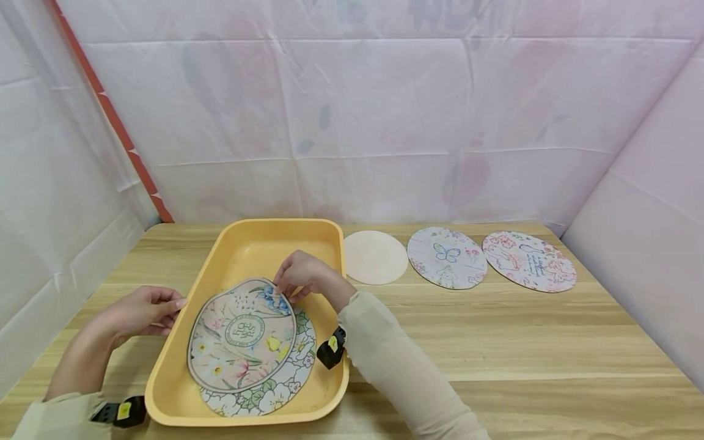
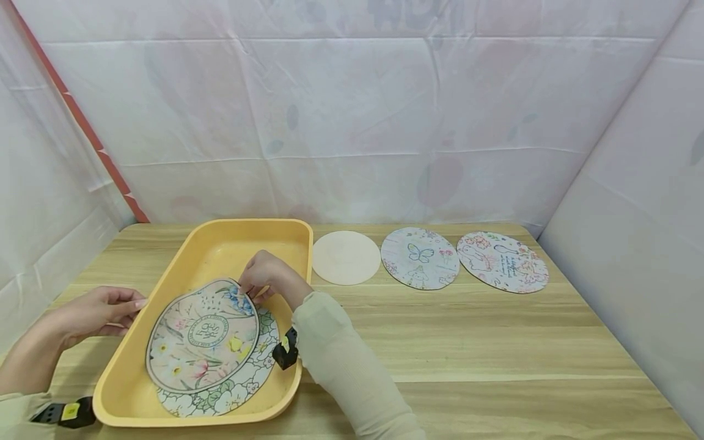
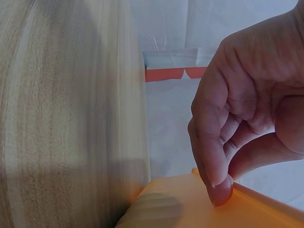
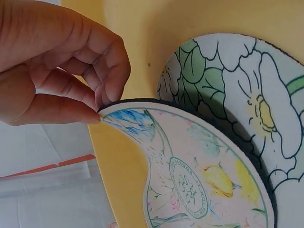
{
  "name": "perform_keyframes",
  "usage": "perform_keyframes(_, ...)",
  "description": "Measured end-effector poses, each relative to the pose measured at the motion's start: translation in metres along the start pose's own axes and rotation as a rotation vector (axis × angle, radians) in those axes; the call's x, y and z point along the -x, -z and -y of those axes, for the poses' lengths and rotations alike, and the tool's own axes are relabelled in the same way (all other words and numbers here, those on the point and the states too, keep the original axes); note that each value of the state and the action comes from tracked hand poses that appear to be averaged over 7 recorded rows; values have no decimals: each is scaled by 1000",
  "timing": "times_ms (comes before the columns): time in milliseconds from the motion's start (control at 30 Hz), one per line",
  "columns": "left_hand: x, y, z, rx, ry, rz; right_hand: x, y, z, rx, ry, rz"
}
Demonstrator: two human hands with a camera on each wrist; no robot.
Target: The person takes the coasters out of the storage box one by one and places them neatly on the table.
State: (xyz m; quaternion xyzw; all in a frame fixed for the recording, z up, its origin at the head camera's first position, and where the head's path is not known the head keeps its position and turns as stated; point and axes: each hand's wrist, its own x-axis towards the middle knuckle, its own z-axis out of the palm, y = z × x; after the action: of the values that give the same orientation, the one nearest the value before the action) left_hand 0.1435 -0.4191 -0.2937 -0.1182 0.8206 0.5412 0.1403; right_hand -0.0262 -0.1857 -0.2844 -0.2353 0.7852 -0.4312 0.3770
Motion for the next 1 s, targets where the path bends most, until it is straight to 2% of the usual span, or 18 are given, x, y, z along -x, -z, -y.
perform_keyframes(633,0,1,0,6,-5,14,4,2,6,-76,18,38)
perform_keyframes(1000,0,0,0,-6,-3,6,13,3,16,-64,69,95)
